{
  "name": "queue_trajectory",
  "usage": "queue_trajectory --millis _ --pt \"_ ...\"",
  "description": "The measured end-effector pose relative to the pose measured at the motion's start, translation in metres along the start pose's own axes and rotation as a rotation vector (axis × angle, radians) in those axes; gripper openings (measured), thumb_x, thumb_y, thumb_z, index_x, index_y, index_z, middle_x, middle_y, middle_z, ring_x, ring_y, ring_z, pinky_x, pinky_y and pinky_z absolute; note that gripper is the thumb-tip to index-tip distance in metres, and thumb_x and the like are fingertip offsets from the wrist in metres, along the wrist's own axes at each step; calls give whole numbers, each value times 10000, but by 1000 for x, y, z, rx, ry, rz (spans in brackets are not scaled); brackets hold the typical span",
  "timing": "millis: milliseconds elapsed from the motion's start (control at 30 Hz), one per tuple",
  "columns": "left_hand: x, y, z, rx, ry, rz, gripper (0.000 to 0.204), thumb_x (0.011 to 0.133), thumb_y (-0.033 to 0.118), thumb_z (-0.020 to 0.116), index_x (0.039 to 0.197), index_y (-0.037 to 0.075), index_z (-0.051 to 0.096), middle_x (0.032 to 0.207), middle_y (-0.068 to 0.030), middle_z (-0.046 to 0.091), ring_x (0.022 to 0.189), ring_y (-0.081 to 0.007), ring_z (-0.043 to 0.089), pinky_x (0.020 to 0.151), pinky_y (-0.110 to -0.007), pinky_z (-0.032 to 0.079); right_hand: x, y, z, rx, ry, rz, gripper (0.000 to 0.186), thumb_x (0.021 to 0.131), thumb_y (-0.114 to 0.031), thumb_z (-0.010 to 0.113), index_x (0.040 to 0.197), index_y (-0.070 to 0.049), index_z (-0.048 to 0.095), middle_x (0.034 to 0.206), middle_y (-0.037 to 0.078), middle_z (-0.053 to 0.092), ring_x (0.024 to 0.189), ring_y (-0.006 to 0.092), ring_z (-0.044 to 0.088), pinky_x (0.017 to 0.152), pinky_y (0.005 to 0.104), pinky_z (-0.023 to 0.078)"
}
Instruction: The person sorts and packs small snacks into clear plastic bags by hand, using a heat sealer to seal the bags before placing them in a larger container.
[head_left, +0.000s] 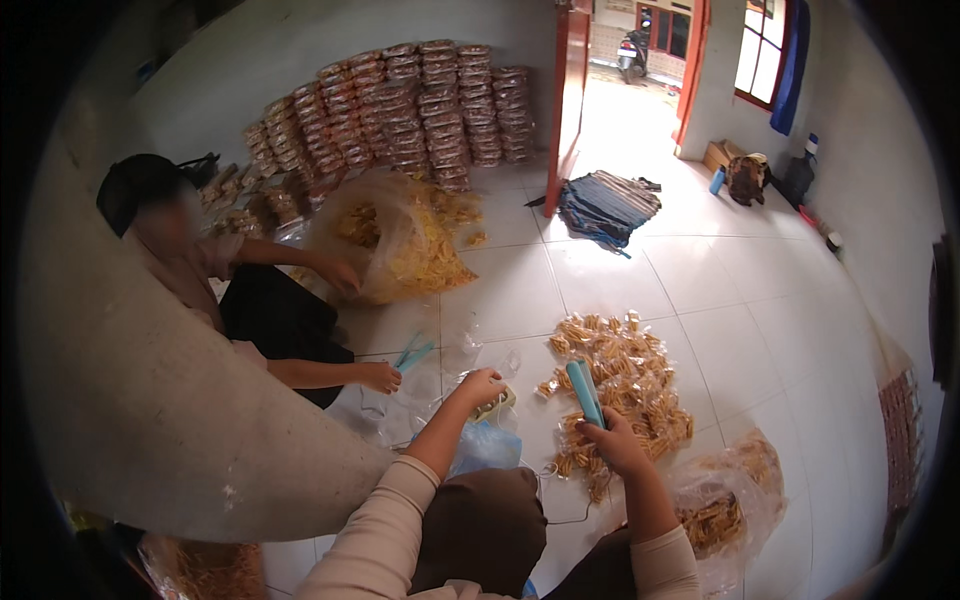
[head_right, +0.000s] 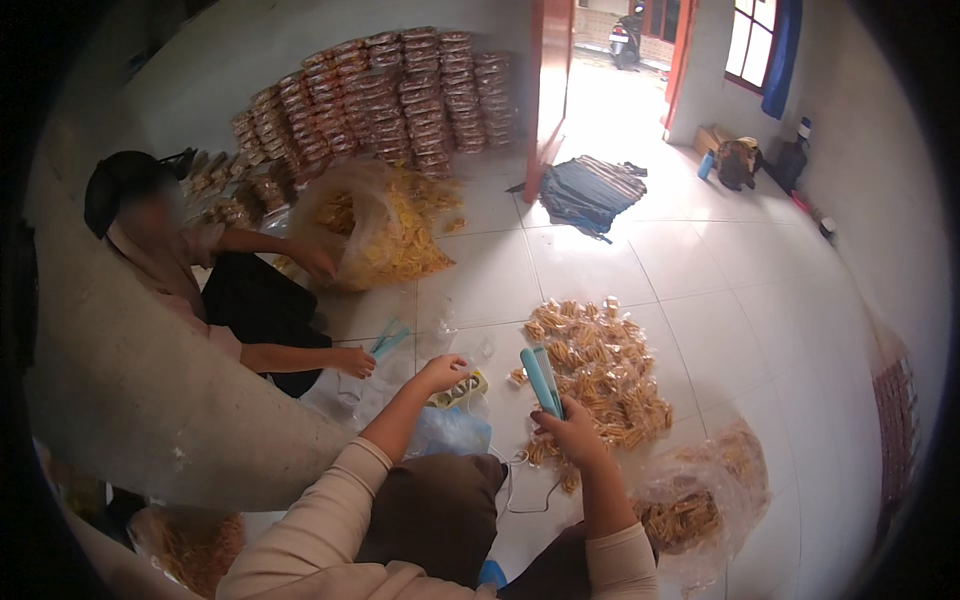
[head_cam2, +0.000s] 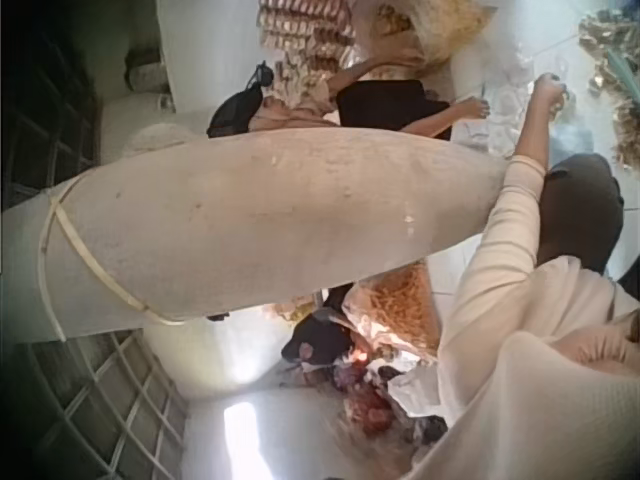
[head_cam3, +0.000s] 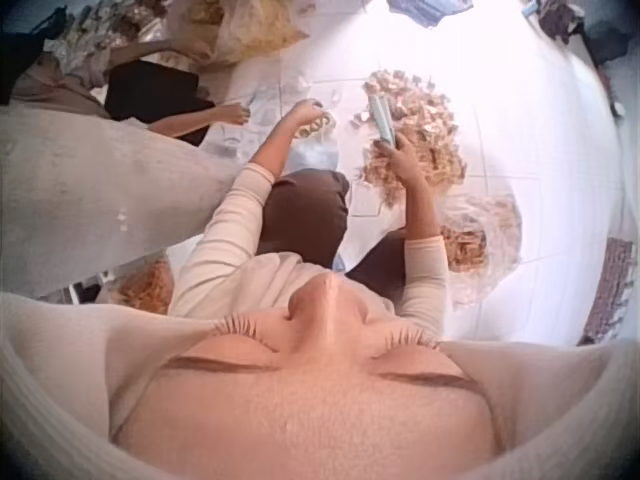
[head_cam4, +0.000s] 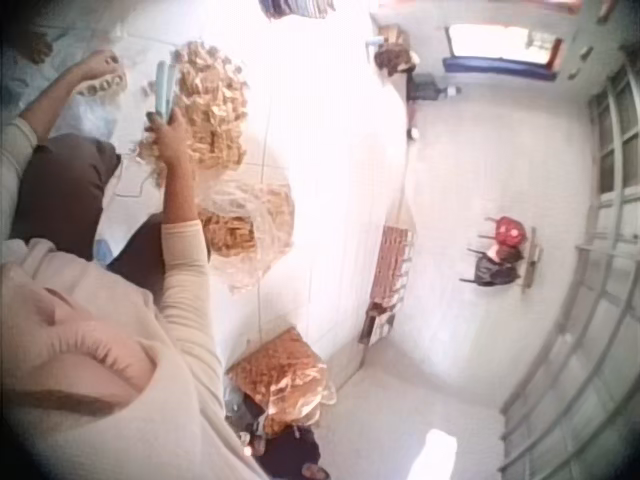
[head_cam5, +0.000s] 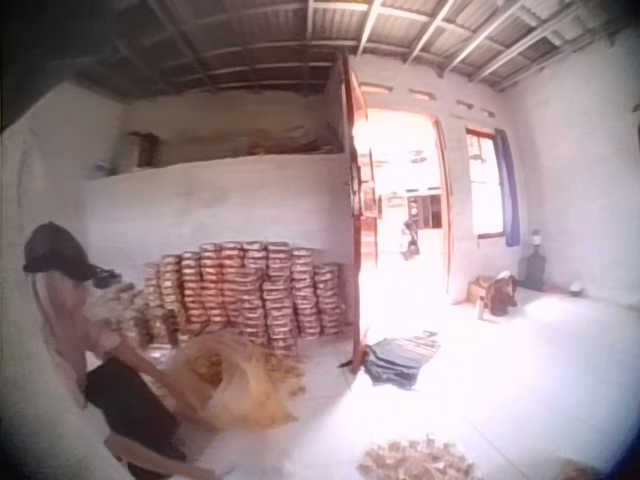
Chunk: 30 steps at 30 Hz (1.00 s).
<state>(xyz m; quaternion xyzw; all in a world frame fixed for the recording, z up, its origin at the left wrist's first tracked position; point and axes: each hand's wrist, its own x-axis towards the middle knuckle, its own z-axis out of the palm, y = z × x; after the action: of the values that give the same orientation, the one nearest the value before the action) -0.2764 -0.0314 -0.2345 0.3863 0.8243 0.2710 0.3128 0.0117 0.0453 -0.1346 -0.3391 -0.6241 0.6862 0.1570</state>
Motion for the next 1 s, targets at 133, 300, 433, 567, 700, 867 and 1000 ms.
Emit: queue_trajectory --millis 133,300,433,567,700,867,1000 --pt "23 -30 29 -155 -76 -96 343 709 209 605 1004 34 618 880 -158 652 799 -263 637 750 -343 496 22 19 1 17 0 186 342 784 -241 655 1024 -40 518 832 52 578 696 149 608 542 255 456" --pt "50 -68 69 86 0 2 300 699 203 572 940 37 639 901 -176 636 843 -293 617 765 -363 486 53 50 20 179 -7 323 322 817 -263 612 1053 -68 511 842 67 593 677 166 617 511 266 438" --pt "70 -71 89 87 99 -40 314 682 219 598 926 25 638 940 -196 622 864 -316 610 785 -384 481 58 75 33 223 -30 318 340 820 -267 606 1079 -74 503 841 57 589 706 144 620 490 256 423" --pt "80 -51 96 234 70 -100 327 675 245 621 908 16 638 955 -219 608 898 -337 603 794 -391 486 49 106 25 329 72 391 336 818 -295 598 1075 -94 514 839 51 589 699 154 618 492 260 426" --pt "84 -63 99 289 -1 -183 252 726 198 599 911 34 645 955 -198 616 918 -329 608 782 -387 501 32 136 29 435 116 472 292 819 -317 591 1018 -112 531 822 39 585 695 171 610 509 275 431" --pt "89 -51 102 357 -16 -189 199 801 105 525 931 9 642 970 -183 620 912 -306 618 762 -378 515 30 145 31 391 114 537 267 817 -298 589 1000 -113 530 804 38 589 693 171 603 514 275 422" --pt "89 -58 109 417 153 -257 190 800 91 534 925 -7 639 981 -187 610 915 -304 612 782 -361 509 32 139 32 396 140 514 260 814 -287 594 991 -106 535 799 42 585 686 175 604 520 278 423"
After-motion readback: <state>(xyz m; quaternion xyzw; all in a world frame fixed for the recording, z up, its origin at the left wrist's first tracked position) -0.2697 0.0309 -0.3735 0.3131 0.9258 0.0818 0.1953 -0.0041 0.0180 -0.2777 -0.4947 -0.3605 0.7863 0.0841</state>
